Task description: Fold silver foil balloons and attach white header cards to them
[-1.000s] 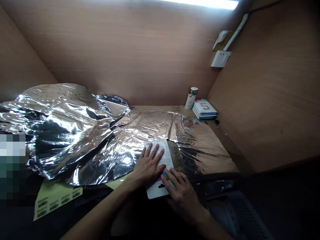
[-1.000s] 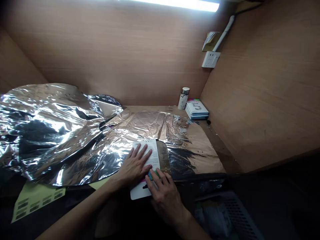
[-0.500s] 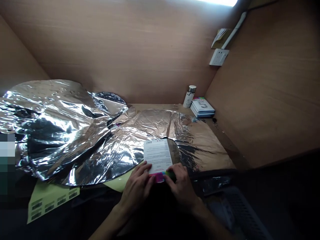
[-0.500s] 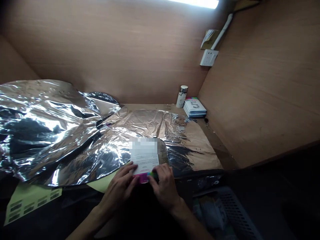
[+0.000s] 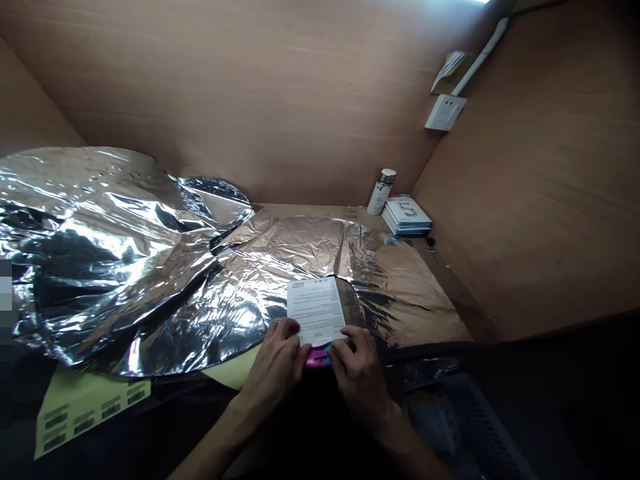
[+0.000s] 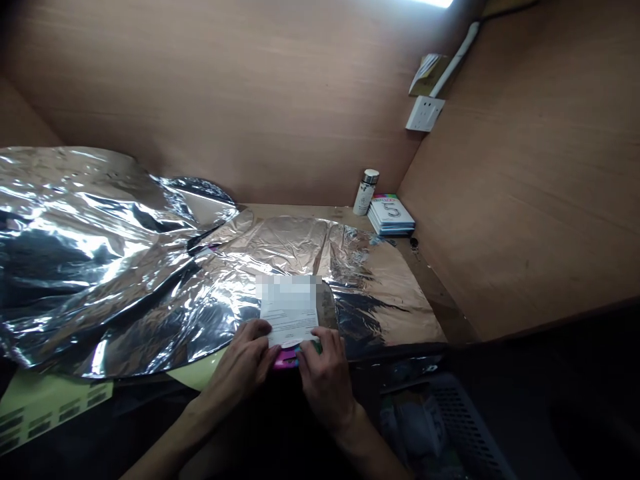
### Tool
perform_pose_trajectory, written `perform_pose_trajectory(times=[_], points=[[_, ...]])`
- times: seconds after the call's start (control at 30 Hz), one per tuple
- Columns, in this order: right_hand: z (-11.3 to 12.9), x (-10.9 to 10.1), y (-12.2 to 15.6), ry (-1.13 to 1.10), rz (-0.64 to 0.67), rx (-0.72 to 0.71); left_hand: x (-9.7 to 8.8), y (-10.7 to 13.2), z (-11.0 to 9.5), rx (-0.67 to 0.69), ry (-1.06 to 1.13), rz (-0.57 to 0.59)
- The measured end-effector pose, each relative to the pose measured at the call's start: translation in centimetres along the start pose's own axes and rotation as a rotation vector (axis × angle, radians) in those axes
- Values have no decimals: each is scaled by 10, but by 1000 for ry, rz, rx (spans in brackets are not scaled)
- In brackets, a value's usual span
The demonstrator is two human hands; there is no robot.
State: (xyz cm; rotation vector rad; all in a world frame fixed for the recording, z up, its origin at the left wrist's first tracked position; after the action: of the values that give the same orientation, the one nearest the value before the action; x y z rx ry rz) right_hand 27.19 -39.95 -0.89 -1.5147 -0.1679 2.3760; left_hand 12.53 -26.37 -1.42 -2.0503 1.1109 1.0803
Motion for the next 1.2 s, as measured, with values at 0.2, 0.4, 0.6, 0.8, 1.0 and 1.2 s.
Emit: perform_pose_trajectory(times=[0.2, 0.4, 0.6, 0.8, 1.0, 1.2], points=[[3, 4, 19, 125, 74, -141, -2, -2, 3, 65, -13, 56], [-7, 9, 26, 176, 13, -133, -3, -13, 6, 137, -72, 107], [-9, 14, 28, 254, -53, -73, -9, -26, 3, 168, -167, 186], [-1, 18, 42, 406, 79, -131, -16, -28, 5, 141, -209, 249], [-4, 5, 41, 413, 160, -112, -15, -31, 7, 144, -218, 276], [7, -8, 9, 265, 68, -51, -58, -26, 44, 196, -120, 172]])
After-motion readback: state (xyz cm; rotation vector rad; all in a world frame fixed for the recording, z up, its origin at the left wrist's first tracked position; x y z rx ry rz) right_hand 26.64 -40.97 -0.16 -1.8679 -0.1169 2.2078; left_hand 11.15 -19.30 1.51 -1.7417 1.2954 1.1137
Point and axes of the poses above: each hand's wrist, its own y-axis away from the middle knuckle, its own x-axis out of the palm, z = x × y, the point moved 2 cm from there along -y, towards the middle knuckle, and after that the axes turned 13 degrees about z, right-handed, at the moved point
